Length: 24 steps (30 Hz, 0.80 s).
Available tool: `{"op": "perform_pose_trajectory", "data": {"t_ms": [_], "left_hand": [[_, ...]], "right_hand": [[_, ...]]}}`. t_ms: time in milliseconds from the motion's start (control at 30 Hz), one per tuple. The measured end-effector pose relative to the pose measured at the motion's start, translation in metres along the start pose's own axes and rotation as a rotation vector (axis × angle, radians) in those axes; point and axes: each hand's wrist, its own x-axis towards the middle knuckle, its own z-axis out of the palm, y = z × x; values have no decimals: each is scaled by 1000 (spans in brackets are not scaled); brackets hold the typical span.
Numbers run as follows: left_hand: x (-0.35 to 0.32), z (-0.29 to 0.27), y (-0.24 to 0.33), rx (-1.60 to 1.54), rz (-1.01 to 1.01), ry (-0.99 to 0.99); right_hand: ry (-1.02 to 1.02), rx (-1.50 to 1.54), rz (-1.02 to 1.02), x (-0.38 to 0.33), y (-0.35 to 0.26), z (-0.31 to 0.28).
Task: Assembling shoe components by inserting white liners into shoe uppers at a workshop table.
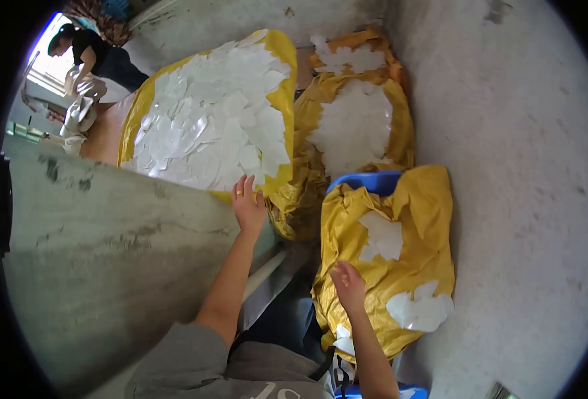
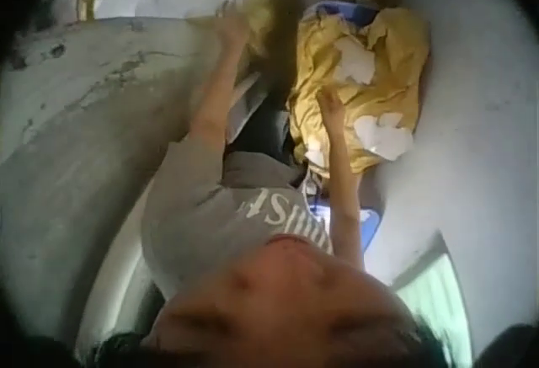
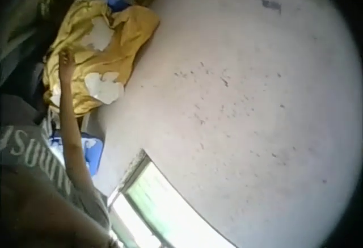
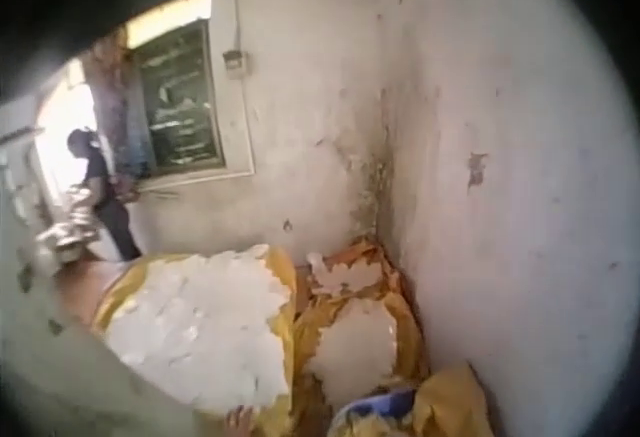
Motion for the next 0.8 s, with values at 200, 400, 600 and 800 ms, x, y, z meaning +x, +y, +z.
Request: {"op": "perform_pose_trajectory", "data": {"t_ms": [200, 400, 600, 800], "left_hand": [[44, 15, -12, 224, -59, -41], [59, 13, -10, 243, -113, -181], [62, 13, -18, 357, -107, -232], [65, 15, -16, 380, -129, -239]], "right_hand": [[116, -712, -694, 199, -79, 137], [-73, -526, -990, 286, -78, 152], [0, -72, -469, 322, -107, 92], [70, 158, -290, 342, -201, 36]]}}
